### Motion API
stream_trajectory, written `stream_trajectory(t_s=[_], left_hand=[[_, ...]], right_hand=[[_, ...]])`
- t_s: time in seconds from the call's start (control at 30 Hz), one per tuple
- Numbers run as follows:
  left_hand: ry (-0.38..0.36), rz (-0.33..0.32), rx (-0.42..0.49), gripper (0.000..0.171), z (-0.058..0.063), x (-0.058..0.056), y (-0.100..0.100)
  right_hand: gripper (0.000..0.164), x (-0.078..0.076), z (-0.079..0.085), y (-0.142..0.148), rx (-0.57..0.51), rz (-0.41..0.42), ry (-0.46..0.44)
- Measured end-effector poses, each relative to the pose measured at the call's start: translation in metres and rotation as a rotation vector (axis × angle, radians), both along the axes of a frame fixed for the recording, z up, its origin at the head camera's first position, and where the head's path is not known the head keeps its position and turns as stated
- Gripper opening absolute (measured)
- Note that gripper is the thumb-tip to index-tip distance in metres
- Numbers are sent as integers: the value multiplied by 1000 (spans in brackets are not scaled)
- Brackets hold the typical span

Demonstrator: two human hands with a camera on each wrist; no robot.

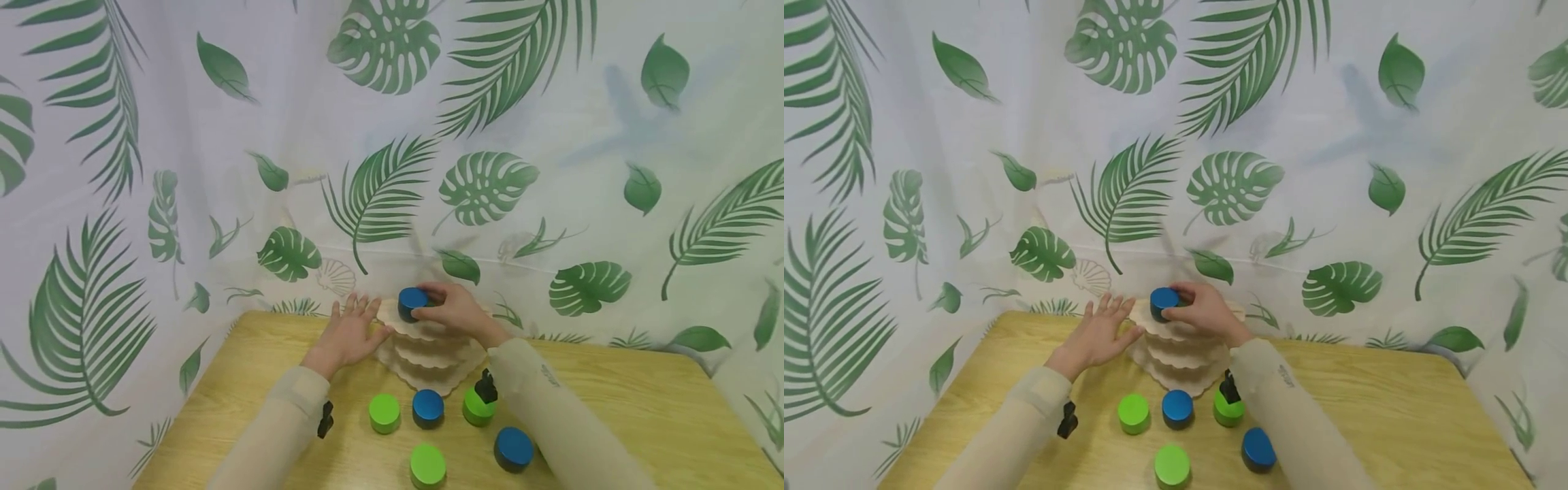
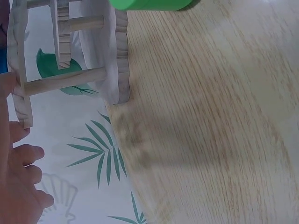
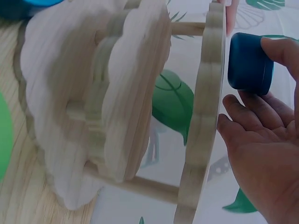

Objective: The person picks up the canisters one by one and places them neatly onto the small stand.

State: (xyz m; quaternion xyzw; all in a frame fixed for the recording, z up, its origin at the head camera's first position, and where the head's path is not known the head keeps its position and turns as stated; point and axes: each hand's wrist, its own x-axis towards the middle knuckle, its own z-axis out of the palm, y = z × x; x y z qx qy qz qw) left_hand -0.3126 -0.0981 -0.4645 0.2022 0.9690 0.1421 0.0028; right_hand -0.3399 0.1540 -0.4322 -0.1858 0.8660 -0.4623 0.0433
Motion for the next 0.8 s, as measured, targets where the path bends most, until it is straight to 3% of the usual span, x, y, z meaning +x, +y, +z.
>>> stream_trajectory(t_s=[0.53, 0.8], left_hand=[[-4, -9, -5, 79, 2, 0, 2], [-12, 4, -3, 80, 0, -1, 1]], right_hand=[[63, -4, 3, -24, 22, -15, -17], [61, -6, -2, -31, 1, 27, 10]])
